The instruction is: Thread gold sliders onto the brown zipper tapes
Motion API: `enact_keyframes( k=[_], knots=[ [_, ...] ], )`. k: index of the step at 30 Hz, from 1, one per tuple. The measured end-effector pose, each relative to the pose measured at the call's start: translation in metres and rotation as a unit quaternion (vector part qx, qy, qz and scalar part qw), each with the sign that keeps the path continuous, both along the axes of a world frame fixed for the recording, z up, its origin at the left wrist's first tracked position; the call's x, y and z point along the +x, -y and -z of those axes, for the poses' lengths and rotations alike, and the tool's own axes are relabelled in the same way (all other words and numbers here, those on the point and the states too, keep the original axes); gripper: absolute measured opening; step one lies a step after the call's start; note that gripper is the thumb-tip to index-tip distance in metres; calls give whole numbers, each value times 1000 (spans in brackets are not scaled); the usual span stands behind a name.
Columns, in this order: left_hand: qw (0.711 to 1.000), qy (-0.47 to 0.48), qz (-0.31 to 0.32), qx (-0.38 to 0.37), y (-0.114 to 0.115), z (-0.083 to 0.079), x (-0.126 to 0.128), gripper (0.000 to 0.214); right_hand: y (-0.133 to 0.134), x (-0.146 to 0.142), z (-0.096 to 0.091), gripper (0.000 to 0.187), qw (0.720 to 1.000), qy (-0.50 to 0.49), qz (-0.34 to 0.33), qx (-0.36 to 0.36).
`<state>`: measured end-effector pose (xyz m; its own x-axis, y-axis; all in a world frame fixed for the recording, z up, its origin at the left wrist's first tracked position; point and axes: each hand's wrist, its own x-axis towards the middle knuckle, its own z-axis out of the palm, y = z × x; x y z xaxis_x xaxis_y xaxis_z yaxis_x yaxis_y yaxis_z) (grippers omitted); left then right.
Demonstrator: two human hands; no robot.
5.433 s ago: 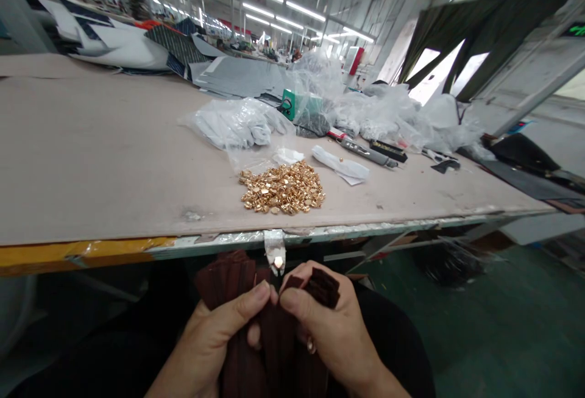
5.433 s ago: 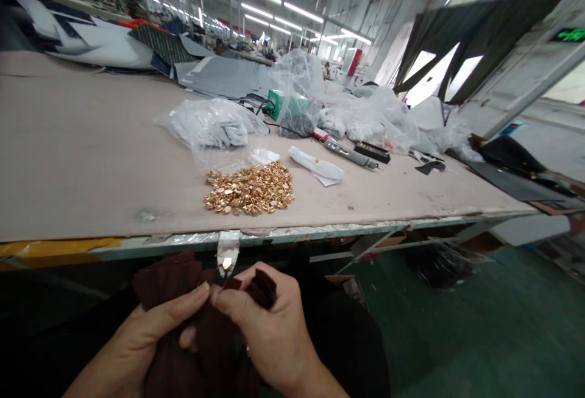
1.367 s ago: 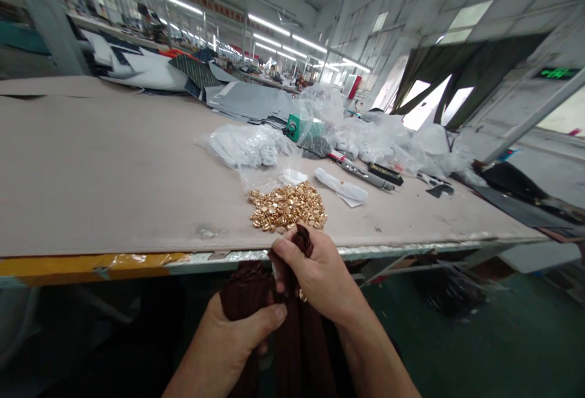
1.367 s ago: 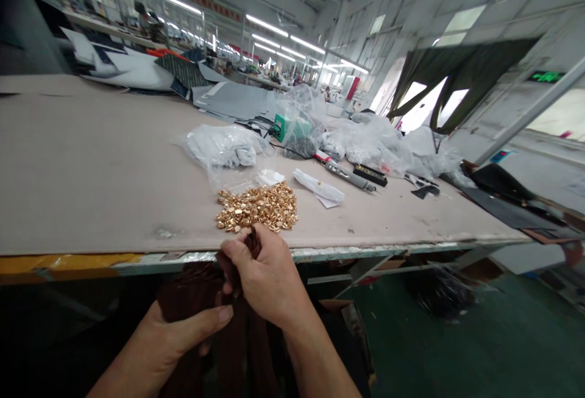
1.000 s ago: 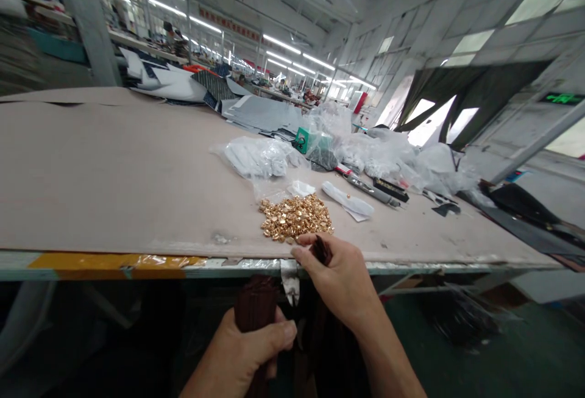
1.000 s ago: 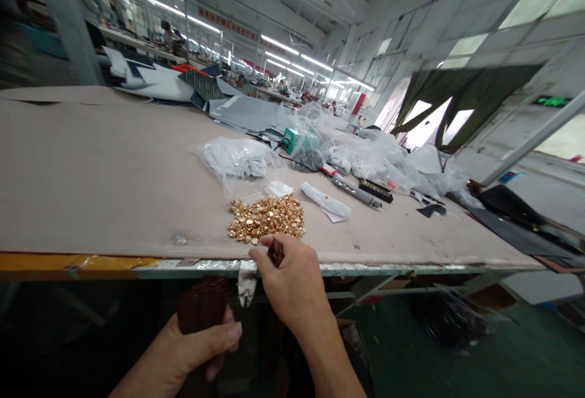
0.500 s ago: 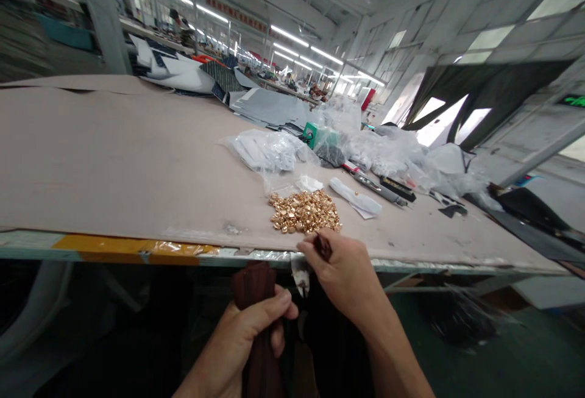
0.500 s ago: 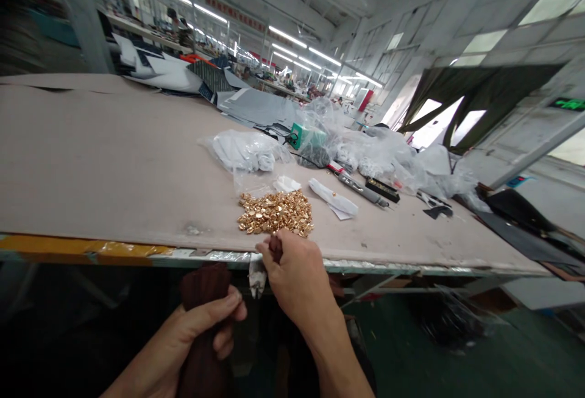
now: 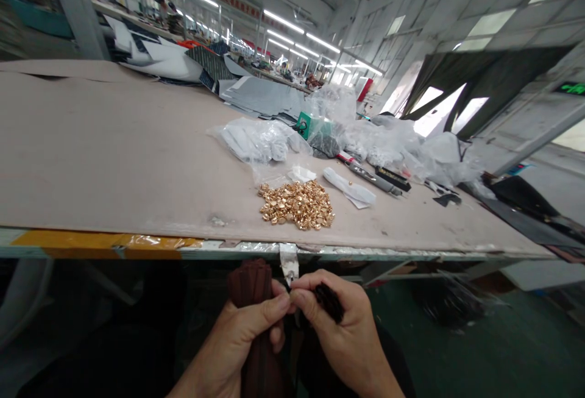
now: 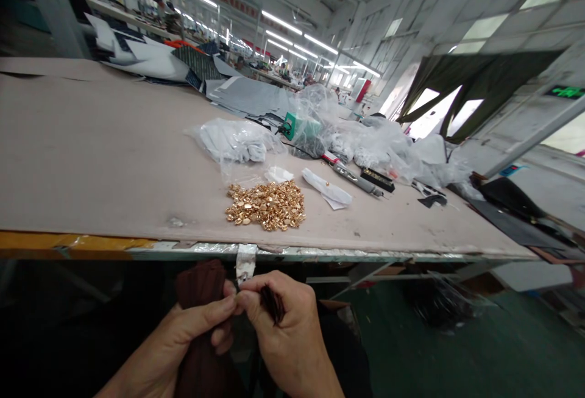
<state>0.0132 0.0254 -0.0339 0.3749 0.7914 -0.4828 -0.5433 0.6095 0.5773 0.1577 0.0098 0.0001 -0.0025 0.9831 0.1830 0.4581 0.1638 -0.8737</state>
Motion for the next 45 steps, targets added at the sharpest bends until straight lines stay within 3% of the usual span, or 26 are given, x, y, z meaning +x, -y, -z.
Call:
enact_keyframes(
  k=[7, 13, 20, 25, 29, 32, 36, 41, 45],
  knots=[
    [1000, 14, -17, 9, -1, 1, 5, 16, 2, -2, 6, 17, 993, 32, -30, 108],
    [1000, -13, -13, 12, -2, -3, 3, 21, -2, -7, 14, 19, 988, 39, 5, 150],
    [984, -142, -44, 101, 4, -8, 4, 21, -8, -12, 3, 12, 996, -18, 47, 71],
    [980, -119, -54, 150, 5, 4, 4, 22, 5, -19, -7, 13, 996, -60, 34, -51],
    [975, -115, -37, 188, 5, 11, 3, 26, 9, -26, -8, 19, 997, -35, 34, -65],
    [976, -125, -42, 173, 6, 9, 6, 31, 9, -25, -7, 10, 996, -54, 23, -69],
    [979, -128, -43, 154, 9, -5, 10, 30, 8, -17, -4, 12, 987, -132, 24, -84],
    [991, -94, -82, 51, 9, -26, 5, 26, 8, -8, 3, 20, 973, -200, 45, -109],
    [980, -157, -111, 60, 8, -25, 2, 28, 9, -7, 7, 16, 968, -220, 43, -111]
  ],
)
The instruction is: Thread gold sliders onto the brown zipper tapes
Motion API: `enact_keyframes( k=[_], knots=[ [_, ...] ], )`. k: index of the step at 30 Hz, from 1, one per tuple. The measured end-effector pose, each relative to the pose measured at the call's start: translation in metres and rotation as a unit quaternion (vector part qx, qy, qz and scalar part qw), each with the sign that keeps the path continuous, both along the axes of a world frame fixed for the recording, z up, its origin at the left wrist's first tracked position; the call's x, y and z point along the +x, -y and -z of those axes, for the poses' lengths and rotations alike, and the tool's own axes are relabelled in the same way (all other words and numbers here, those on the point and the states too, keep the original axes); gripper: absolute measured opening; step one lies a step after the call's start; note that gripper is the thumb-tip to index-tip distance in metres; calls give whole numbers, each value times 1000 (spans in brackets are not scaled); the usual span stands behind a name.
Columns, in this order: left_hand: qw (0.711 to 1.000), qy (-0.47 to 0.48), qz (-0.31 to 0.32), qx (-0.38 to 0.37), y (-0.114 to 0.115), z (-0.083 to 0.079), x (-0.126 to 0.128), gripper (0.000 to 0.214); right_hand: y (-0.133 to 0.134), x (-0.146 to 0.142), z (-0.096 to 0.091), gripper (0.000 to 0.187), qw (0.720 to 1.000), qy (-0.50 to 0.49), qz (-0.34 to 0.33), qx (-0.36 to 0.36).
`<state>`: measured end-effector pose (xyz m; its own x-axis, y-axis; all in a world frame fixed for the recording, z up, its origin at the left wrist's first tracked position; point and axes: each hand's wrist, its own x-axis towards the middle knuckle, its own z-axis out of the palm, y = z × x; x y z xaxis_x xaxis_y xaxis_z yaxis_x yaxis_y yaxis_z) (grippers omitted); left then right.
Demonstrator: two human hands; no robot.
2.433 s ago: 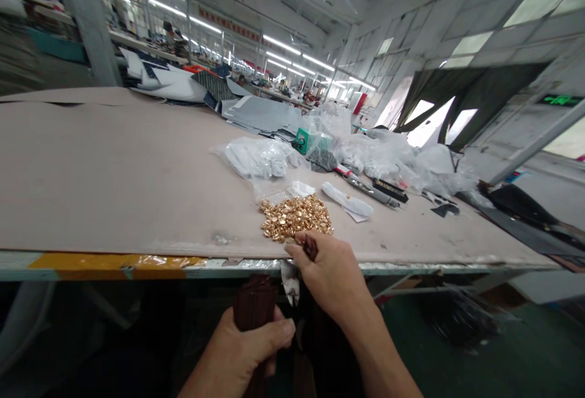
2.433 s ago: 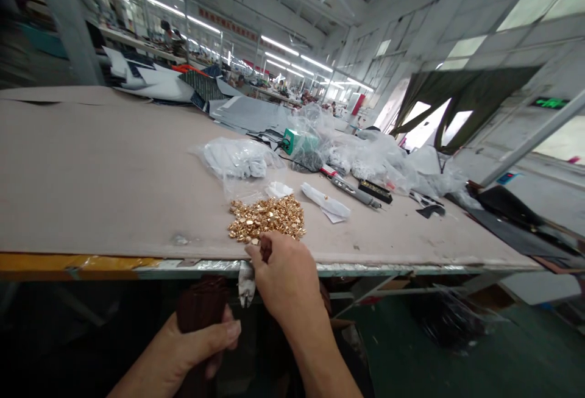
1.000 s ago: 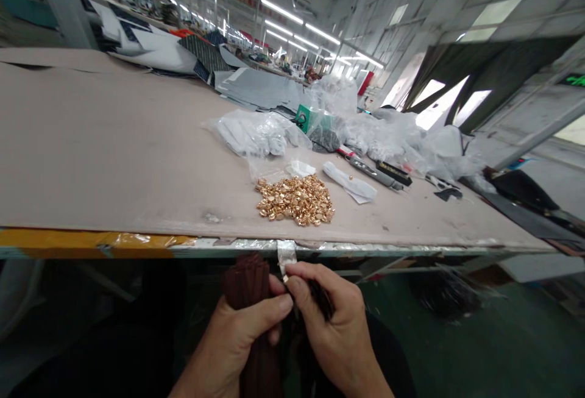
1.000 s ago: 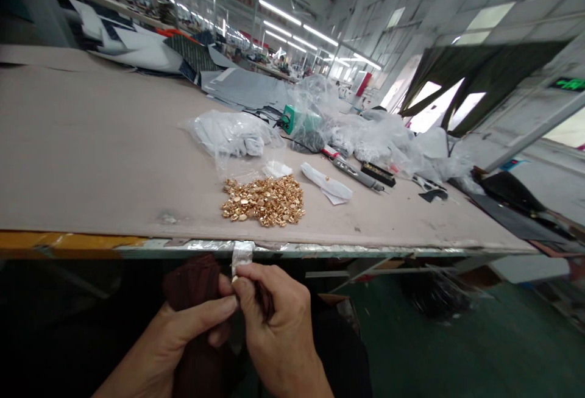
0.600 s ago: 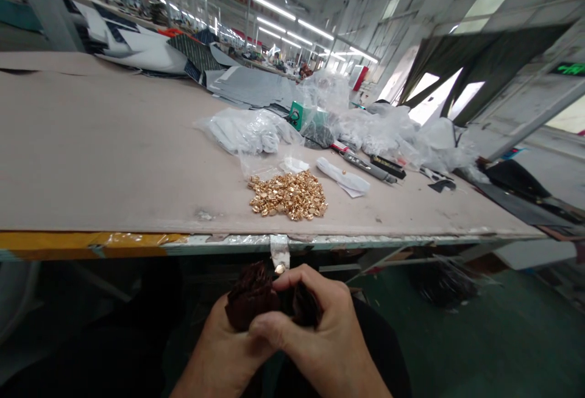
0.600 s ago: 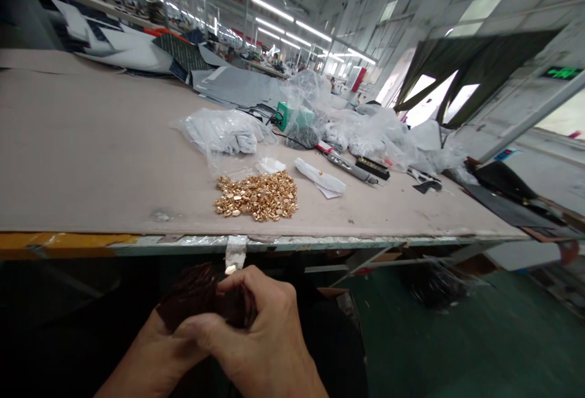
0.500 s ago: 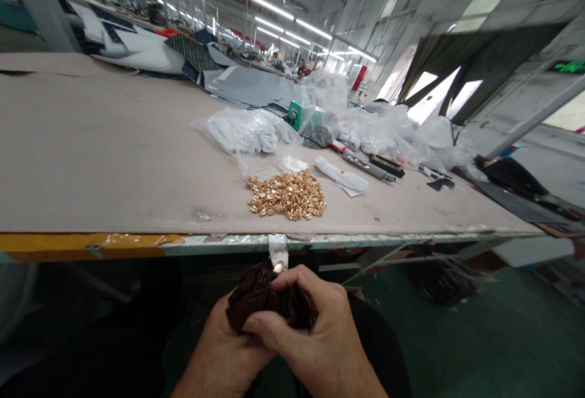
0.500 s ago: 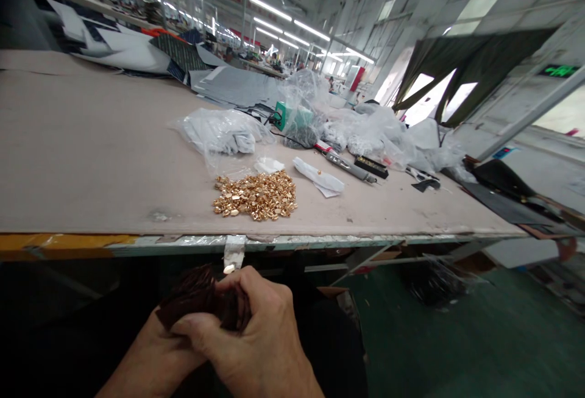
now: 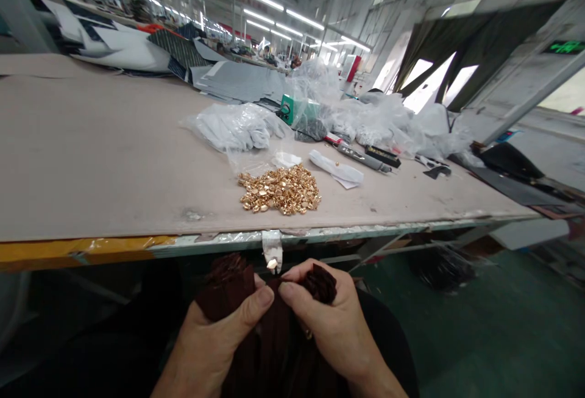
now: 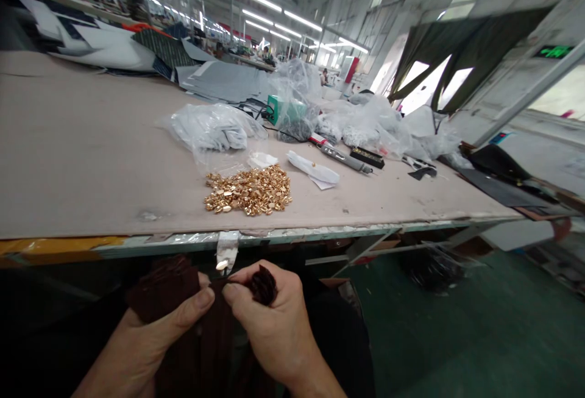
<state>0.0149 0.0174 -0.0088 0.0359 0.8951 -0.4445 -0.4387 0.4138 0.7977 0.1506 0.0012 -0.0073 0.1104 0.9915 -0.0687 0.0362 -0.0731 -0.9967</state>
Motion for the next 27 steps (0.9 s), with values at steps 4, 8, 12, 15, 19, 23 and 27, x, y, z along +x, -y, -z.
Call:
enact_keyframes(
  k=[4, 8, 12, 15, 19, 23, 27],
  knots=[
    [996, -79, 8, 38, 1, 12, -3, 29, 3, 1, 1, 13, 999, 41, -19, 24],
    [996, -72, 25, 41, -2, 19, -10, 28, 1, 3, 0, 14, 988, 119, 9, 101],
    [997, -41, 50, 44, -6, 19, -16, 35, -7, -3, 2, 20, 952, 227, 30, 204],
    [996, -38, 61, 61, -7, 19, -17, 24, -11, -10, 2, 16, 930, 294, 37, 216],
    [995, -39, 62, 68, -6, 17, -15, 20, -10, -13, -1, 11, 926, 313, 36, 208],
    [997, -27, 54, 44, -2, 14, -14, 20, -6, -8, 1, 13, 956, 233, 1, 176],
    [998, -29, 48, 34, -2, 10, -11, 18, -6, -1, 7, 14, 976, 154, -12, 152]
  ],
)
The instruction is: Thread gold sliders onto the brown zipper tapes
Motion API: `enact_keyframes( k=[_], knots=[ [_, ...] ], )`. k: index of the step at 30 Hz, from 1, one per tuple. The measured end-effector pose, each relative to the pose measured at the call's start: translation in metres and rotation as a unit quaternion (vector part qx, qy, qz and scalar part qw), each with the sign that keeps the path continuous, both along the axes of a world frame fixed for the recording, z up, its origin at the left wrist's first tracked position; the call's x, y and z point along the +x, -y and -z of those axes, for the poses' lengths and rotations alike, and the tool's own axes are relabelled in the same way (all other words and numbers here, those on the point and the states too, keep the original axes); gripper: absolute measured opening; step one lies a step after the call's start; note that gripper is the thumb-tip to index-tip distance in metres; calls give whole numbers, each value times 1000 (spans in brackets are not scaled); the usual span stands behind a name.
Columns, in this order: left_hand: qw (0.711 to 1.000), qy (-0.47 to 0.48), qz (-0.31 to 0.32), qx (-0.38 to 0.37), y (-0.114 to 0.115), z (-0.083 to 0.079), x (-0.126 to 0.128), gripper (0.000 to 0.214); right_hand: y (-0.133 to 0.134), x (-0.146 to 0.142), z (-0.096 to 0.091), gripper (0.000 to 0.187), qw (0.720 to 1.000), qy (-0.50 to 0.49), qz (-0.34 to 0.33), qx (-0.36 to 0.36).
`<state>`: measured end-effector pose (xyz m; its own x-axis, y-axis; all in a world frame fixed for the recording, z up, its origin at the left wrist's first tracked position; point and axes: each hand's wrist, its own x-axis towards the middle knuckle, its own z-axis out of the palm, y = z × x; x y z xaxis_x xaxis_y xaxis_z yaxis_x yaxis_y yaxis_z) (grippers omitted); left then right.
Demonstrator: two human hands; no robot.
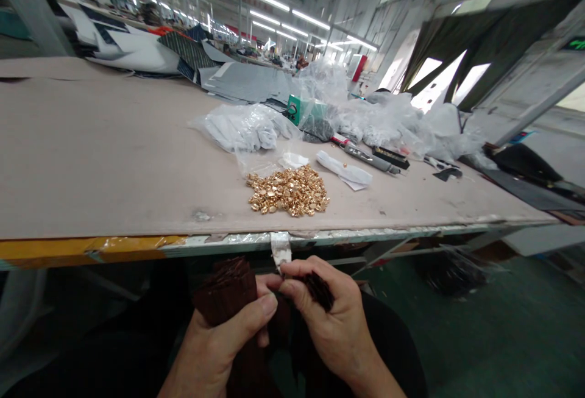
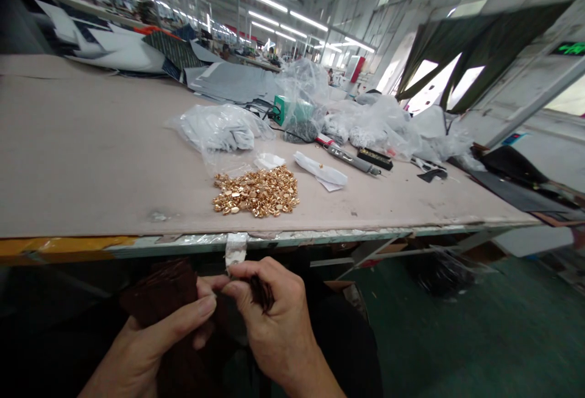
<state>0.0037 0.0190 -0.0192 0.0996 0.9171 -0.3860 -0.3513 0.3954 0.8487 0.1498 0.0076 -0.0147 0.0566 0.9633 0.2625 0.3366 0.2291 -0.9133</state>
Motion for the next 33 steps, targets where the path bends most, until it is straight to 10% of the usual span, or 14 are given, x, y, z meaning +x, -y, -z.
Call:
enact_keyframes(
  k=[10, 17, 26, 33],
  knots=[
    [999, -44, 3, 29, -2, 7, -2, 23, -10, -3, -8, 14, 986, -121, 1, -110],
    [999, -46, 16, 18, -2, 6, -2, 22, -6, -4, -2, 15, 1000, 0, 3, -5],
    [998, -44, 14, 47, -3, 5, -3, 18, -21, -4, -4, 19, 978, -181, -1, -107],
    [998, -28, 15, 46, -1, 5, -2, 20, 0, 1, -4, 17, 982, -139, 7, -125]
  ],
)
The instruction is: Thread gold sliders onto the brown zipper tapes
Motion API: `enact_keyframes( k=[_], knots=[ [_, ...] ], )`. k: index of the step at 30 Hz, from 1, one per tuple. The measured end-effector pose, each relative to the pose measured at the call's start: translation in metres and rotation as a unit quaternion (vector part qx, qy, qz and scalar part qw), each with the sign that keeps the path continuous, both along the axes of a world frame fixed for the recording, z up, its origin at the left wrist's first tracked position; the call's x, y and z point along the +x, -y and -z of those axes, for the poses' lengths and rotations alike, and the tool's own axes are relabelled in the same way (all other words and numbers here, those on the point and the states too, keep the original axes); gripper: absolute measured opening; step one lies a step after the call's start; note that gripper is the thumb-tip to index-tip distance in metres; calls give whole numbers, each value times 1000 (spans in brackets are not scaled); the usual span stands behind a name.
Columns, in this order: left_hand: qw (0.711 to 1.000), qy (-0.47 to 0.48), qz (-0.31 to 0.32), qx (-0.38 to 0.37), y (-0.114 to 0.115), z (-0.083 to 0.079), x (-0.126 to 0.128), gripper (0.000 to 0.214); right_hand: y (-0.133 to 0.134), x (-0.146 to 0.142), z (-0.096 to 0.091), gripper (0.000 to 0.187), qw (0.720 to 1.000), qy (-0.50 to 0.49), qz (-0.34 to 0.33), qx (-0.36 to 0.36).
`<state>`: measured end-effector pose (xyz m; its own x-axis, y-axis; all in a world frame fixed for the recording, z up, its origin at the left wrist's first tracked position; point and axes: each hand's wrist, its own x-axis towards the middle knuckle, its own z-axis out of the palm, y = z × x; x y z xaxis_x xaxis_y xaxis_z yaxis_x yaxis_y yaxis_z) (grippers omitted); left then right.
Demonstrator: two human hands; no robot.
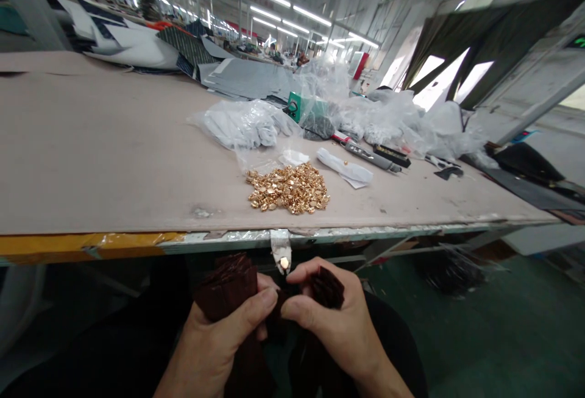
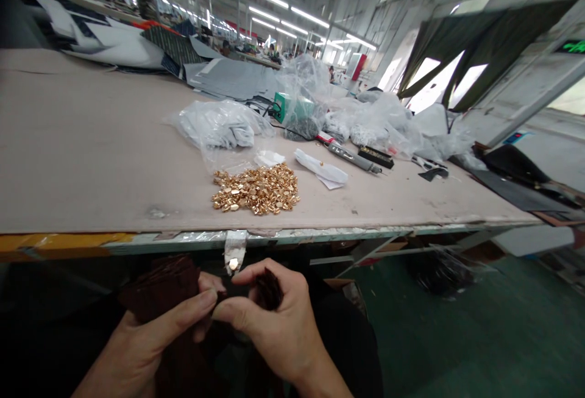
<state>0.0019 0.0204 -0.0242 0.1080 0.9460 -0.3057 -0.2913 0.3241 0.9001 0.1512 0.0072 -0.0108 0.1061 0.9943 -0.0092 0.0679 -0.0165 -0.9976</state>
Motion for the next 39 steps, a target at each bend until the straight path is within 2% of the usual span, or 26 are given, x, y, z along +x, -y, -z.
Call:
enact_keyframes(
  k=[4, 6, 8, 10, 12, 14, 16, 18, 20, 23, 27, 33, 39],
  knots=[
    [1000, 11, 5, -11, 1, -1, 1, 19, 5, 0, 0, 7, 995, 62, -28, 73],
    [997, 45, 14, -54, 1, 0, 1, 18, 5, 1, 2, 6, 987, 97, -37, 122],
    [987, 105, 37, -116, 0, 1, 1, 16, 6, 2, 4, 6, 967, 150, -52, 198],
    [972, 161, 55, -164, -1, 2, 2, 16, 8, 3, 5, 13, 941, 188, -74, 272],
    [965, 182, 60, -180, -1, 3, 2, 19, 9, 3, 5, 18, 933, 187, -79, 297],
    [972, 154, 57, -170, 0, 3, 4, 24, 10, 2, 5, 13, 952, 153, -38, 262],
    [981, 109, 58, -147, 2, 2, 6, 31, 10, 0, 3, 5, 978, 95, 8, 185],
    [985, 92, 48, -137, 4, 2, 8, 30, 9, -2, 2, 9, 995, 27, 16, 97],
    [980, 122, 35, -151, 4, 0, 9, 25, 7, -3, 2, 16, 999, -28, 2, 37],
    [966, 185, 48, -176, 0, -2, 7, 20, 5, -4, 6, 25, 990, -139, -20, -9],
    [963, 195, 71, -174, -7, -4, 3, 17, -2, -1, 15, 32, 948, -299, -54, -92],
    [970, 156, 72, -174, -9, -4, 4, 24, -13, 2, 19, 34, 939, -311, -47, -137],
    [965, 174, 76, -181, -11, -4, 8, 25, -17, 0, 18, 32, 939, -299, -52, -161]
  ],
)
